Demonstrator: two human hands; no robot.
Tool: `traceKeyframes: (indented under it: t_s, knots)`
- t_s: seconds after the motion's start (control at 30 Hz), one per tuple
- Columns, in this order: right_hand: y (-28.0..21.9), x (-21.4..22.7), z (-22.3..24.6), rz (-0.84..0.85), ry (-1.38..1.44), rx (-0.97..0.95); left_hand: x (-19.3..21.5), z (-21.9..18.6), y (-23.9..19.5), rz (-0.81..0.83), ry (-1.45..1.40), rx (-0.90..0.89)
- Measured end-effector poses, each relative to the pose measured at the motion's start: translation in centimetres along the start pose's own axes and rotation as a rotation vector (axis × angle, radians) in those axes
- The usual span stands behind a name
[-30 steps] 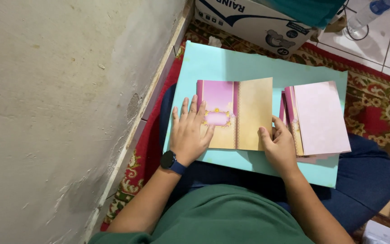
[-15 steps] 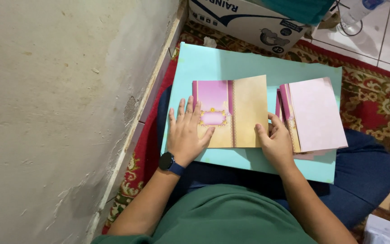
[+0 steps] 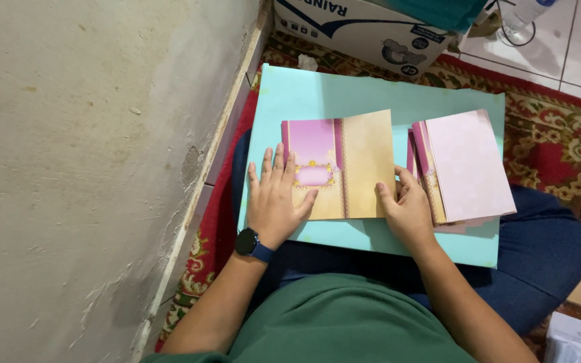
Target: Sorting and inspecting printed paper cards while sitting on the floor
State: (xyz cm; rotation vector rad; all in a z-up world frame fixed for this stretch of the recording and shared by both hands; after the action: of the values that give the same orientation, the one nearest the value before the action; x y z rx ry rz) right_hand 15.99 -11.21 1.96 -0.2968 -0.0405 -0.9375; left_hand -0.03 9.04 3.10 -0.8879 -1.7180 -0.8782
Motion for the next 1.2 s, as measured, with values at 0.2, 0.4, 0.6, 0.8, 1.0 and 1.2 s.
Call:
traceKeyframes:
  t_s: [0.2,0.4,0.6,0.8,1.0,1.2]
  knots:
    - [-1.6,-0.9,2.9,-0.105,-0.47,0.292,-0.9,-0.2,0.0,0.009,0.083,0.003]
    - [-4.1,-6.2,6.2,-0.106,-1.061,0.796,-1.0,-0.4,0.2,0.047,0.111,0.003]
    - [0.2,-10.4,5.0,0.22,-0.877,0.862,-1.5,-0.3,0.2,0.055,0.15,-0.013]
    - [2.5,-7.9,4.1,0.175,-0.936,0.783,-1.6,-0.3,0.2,0.07,0.142,-0.005]
    - [1.7,-7.2,1.7,0.175,-1.022,0.708,-0.9,-2.0,-0.1,-0.082,0.284,0.043]
    - [2.1,-7.0,0.9,0.215,-1.076,0.595,-4.2,-6.4,1.0,-0.004,0.141,-0.179]
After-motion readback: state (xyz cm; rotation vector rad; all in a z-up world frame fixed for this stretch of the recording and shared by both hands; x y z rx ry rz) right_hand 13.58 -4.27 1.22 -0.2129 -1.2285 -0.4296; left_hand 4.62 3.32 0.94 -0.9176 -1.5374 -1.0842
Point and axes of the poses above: each hand's wrist, its own y-axis towards the middle knuckle, its own x-axis out of the back of the hand, z = x × y, the point moved 8 cm from there along y, towards the middle knuckle, and after that the axes turned 9 degrees about y, right-handed, at the moved point
